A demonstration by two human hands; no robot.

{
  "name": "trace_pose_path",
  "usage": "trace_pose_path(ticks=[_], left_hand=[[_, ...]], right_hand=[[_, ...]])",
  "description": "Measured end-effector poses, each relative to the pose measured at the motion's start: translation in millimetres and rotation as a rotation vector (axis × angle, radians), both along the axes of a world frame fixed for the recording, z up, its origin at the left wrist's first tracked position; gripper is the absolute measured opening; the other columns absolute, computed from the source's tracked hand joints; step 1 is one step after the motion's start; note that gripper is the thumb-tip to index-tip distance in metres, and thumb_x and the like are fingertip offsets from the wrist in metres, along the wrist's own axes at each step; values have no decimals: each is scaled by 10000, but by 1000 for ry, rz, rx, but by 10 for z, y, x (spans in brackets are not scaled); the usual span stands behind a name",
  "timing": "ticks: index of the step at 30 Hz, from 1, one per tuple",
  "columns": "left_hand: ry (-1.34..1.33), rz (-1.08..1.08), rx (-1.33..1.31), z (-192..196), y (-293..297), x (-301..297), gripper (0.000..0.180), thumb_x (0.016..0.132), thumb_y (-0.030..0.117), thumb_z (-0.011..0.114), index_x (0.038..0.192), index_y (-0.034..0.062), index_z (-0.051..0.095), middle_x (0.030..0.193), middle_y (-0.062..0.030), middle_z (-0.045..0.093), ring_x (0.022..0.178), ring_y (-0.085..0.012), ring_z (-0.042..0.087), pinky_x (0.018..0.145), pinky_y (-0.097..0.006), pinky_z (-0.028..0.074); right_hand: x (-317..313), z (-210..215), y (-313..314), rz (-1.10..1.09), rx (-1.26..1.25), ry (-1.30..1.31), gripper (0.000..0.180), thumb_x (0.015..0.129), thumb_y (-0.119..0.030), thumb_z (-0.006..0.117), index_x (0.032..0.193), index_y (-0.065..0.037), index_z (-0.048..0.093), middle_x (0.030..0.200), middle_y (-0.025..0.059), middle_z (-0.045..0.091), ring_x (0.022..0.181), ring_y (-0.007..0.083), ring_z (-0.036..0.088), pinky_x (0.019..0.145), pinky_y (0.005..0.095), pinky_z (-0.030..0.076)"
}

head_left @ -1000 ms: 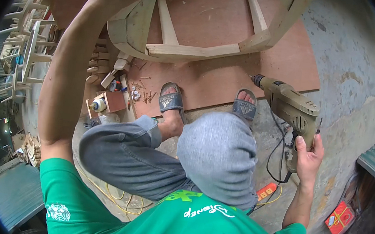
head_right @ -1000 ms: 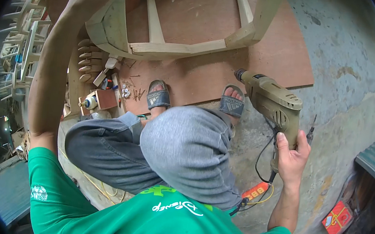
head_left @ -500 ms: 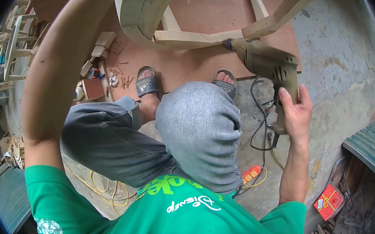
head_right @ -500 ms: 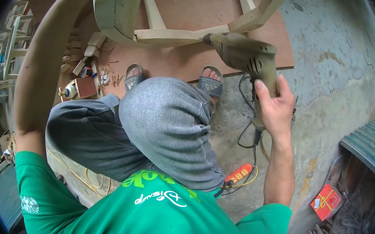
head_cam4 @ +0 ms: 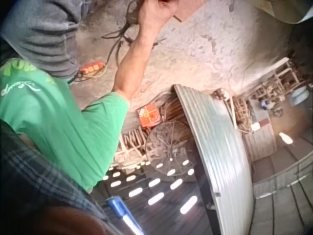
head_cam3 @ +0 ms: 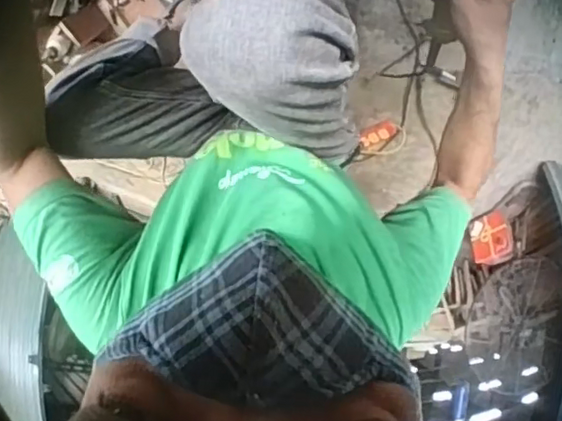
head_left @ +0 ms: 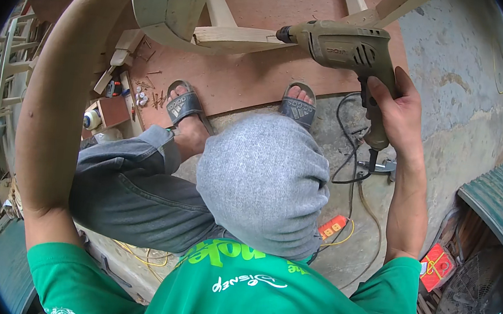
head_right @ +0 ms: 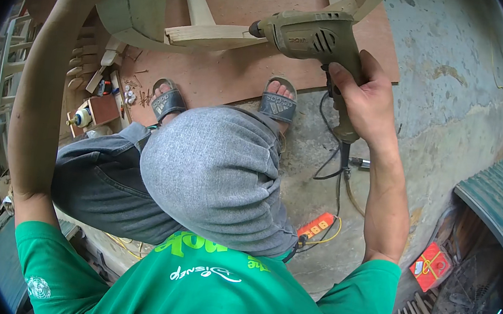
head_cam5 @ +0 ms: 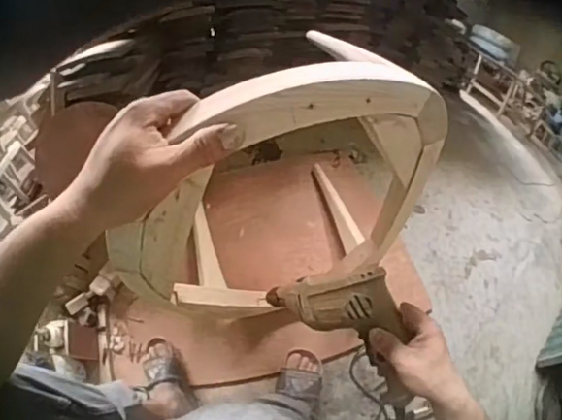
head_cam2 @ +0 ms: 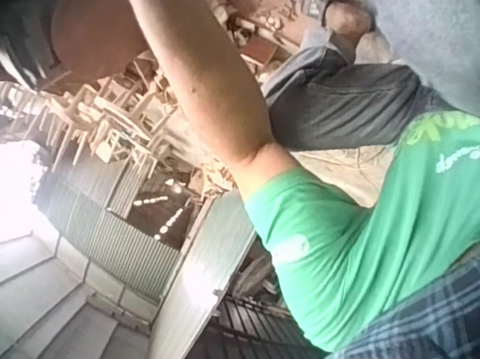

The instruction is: Drilling holes into a wooden chair frame using an electric drill in a workshop setting.

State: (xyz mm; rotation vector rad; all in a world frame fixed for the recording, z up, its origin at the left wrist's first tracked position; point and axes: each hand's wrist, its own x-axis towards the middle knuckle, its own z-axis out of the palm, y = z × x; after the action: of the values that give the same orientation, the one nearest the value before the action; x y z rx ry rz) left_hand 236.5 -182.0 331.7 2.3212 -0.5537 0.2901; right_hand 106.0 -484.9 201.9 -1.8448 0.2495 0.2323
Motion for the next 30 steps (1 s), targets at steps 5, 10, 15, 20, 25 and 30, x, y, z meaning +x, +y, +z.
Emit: trace_pose_path(ticks=[5, 10, 15, 20, 25, 30], left_hand=[[23, 37, 93, -22, 36, 92, 412, 907, 432, 744, 961, 29, 682, 739, 34, 574, 692, -56, 522, 600, -245, 420], [69, -181, -76, -9, 83, 37, 357, 963, 356, 677, 1103, 30, 641, 871, 20, 574, 813, -63, 520, 695, -238, 430], [85, 6, 81, -14, 22, -56, 399, 972, 422, 658, 1075, 39, 624, 818, 25, 538, 778, -64, 490, 688, -240, 407], [17, 98, 161, 21, -69, -87, 428, 970, 458, 655, 1012, 33, 632, 766, 31, 519, 736, -58, 477, 635, -251, 392], [46, 132, 176, -50, -118, -83, 441, 966, 471, 663, 990, 31, 632, 745, 32, 509, 704, -56, 464, 609, -250, 389], [28, 131, 158, -22, -128, -85, 411, 973, 440, 667, 988, 30, 632, 737, 31, 510, 694, -57, 467, 604, -249, 388]], right_hand=[[206, -27, -227, 175, -253, -93, 266, 923, -236, 712, 960, -11, 574, 719, 23, 590, 606, 68, 514, 529, 262, 432], [770, 158, -181, 322, -263, -79, 343, 955, -300, 682, 1125, -25, 566, 775, 37, 609, 626, 81, 559, 511, 255, 466], [1016, 361, -171, 477, -271, 190, 356, 970, -231, 608, 1255, -34, 526, 893, 128, 712, 641, 185, 671, 544, 325, 552], [910, 351, -96, 334, -90, 234, 410, 985, -367, 641, 1254, -74, 543, 820, 31, 652, 701, 84, 621, 514, 239, 500], [790, 400, -9, 344, -182, 253, 364, 988, -327, 642, 1235, -81, 537, 786, 15, 634, 666, 81, 609, 503, 231, 484], [833, 421, 23, 409, -163, 208, 308, 986, -289, 650, 1182, -80, 536, 752, 5, 605, 633, 76, 580, 494, 234, 473]])
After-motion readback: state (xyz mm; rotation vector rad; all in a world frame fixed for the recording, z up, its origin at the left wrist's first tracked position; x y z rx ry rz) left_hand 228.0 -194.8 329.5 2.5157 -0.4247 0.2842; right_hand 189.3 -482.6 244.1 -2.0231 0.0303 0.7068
